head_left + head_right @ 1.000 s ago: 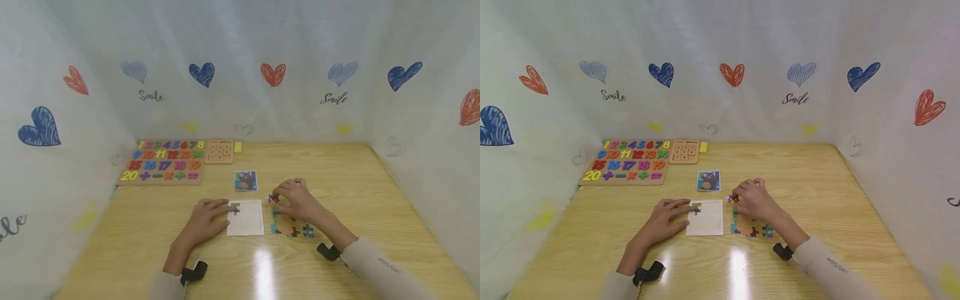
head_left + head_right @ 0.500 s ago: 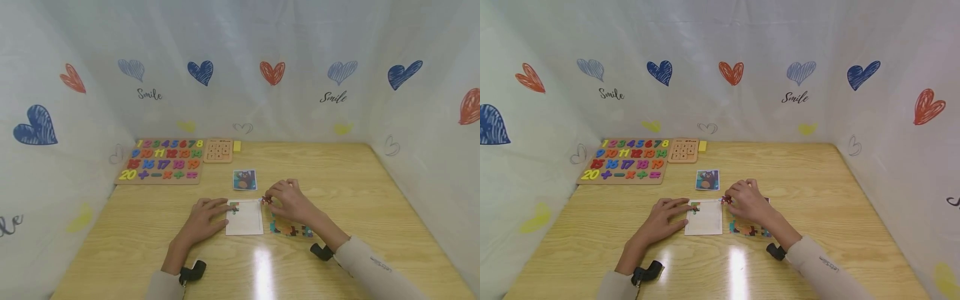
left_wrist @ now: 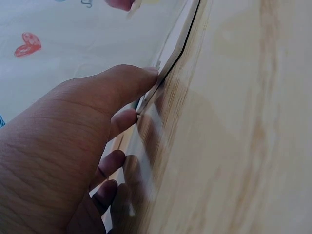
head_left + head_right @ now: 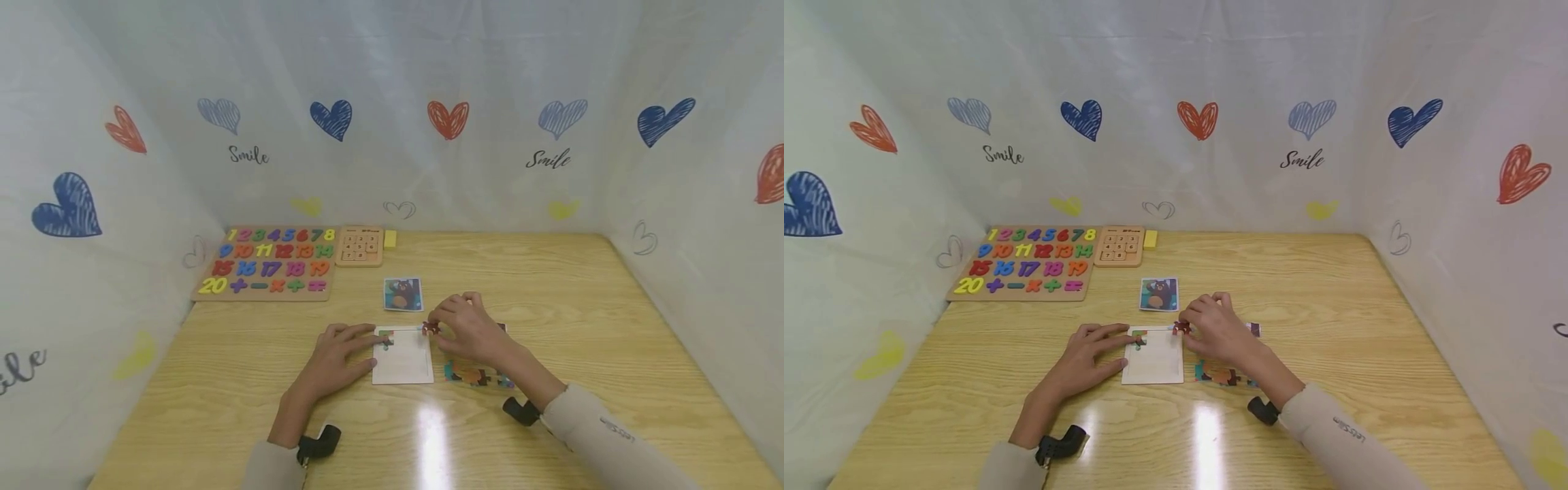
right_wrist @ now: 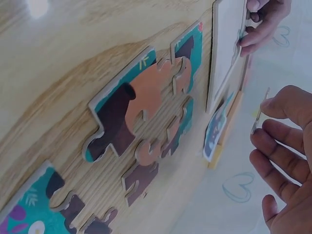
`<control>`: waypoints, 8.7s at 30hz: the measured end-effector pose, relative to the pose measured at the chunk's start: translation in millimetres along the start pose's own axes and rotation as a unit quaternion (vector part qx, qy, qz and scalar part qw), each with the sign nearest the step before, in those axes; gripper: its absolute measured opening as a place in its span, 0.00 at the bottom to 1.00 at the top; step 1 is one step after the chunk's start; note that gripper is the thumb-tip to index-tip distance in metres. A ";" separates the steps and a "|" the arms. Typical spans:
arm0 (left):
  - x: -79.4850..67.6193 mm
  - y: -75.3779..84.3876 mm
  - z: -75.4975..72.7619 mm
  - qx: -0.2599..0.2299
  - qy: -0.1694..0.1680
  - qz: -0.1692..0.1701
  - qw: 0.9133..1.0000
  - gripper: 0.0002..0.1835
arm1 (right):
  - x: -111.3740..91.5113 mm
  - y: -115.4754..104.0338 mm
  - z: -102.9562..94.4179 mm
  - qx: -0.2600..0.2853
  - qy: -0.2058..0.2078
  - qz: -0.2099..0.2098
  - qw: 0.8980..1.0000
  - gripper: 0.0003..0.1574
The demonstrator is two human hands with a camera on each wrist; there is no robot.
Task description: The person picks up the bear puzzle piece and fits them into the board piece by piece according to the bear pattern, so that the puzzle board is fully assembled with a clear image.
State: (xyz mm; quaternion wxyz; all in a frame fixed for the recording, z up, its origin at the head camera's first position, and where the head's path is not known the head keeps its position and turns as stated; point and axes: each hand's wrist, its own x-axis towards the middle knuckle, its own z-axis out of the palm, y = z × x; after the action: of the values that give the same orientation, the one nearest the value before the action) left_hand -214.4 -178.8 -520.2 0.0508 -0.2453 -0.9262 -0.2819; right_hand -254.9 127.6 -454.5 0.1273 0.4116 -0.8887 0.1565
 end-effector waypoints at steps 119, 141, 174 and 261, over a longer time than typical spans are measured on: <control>8.4 12.4 5.6 0.026 0.008 0.019 0.999 0.24 | 37.4 -31.5 39.6 -0.003 -0.114 0.023 0.993 0.09; 22.6 33.3 18.4 0.092 0.022 0.003 0.996 0.22 | -40.3 21.2 -29.8 0.066 0.000 0.087 0.994 0.16; 21.4 30.7 23.2 0.084 0.040 0.013 0.996 0.20 | -87.4 79.4 -18.9 0.013 -0.048 0.183 0.982 0.16; 19.6 29.9 21.2 0.063 0.055 0.018 0.996 0.17 | 1.8 15.9 -6.2 0.016 -0.016 0.020 1.000 0.15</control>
State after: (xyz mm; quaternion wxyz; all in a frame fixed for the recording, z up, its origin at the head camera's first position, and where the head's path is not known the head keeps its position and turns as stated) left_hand -216.2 -137.4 -518.5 0.1225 -0.2424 -0.9333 -0.2348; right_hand -267.7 138.5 -450.9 0.1033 0.3983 -0.8961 0.1663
